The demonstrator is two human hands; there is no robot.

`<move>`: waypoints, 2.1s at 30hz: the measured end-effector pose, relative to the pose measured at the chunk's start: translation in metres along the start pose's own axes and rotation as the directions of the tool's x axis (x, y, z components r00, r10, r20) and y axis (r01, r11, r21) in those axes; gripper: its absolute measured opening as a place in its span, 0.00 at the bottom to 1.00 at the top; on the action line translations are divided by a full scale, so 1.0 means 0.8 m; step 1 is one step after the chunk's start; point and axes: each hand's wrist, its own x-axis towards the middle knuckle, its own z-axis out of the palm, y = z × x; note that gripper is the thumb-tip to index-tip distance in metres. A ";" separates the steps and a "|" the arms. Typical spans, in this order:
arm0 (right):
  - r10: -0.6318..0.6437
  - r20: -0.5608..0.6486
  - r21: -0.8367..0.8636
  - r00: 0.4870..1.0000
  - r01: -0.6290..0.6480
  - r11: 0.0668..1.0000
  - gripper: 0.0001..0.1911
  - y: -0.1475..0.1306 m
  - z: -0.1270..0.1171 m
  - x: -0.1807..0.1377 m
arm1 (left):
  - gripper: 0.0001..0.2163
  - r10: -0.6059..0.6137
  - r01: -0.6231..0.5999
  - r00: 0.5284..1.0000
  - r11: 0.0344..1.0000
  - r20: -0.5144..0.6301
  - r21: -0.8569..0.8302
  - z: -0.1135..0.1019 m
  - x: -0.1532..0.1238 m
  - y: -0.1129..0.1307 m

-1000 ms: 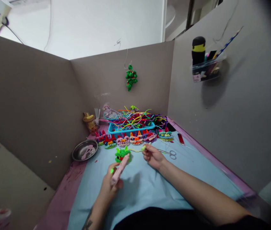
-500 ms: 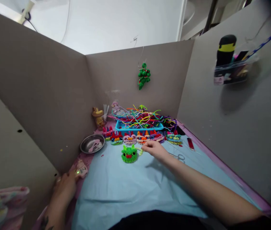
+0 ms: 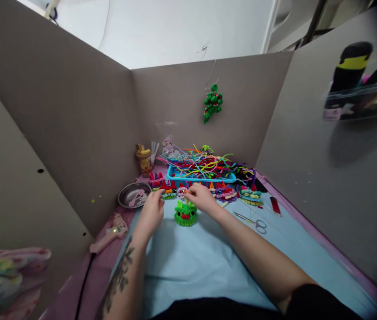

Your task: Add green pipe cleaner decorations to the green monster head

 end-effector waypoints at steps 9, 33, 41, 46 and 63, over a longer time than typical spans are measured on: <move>-0.001 0.055 -0.013 0.998 0.002 1.000 0.10 0.006 0.017 -0.002 | 0.14 -0.171 0.108 0.974 0.928 -0.150 -0.356 0.086 0.005 -0.005; 0.048 0.071 -0.021 0.996 -0.047 0.999 0.11 0.009 0.024 -0.011 | 0.59 0.116 0.017 0.956 0.894 0.268 -0.448 0.092 -0.010 -0.007; 0.092 0.111 0.000 0.990 -0.092 0.996 0.09 0.011 0.027 -0.011 | 0.59 0.126 0.033 0.950 0.870 0.287 -0.492 0.096 -0.010 -0.009; 0.098 0.231 0.274 0.968 -0.161 0.948 0.12 0.022 0.007 0.000 | 0.61 0.165 0.050 0.929 0.830 0.332 -0.555 0.082 -0.009 -0.014; -0.026 0.311 0.099 0.950 -0.005 0.995 0.06 0.011 0.007 -0.003 | 0.55 0.140 0.212 0.895 0.700 0.423 -0.682 0.076 -0.006 -0.013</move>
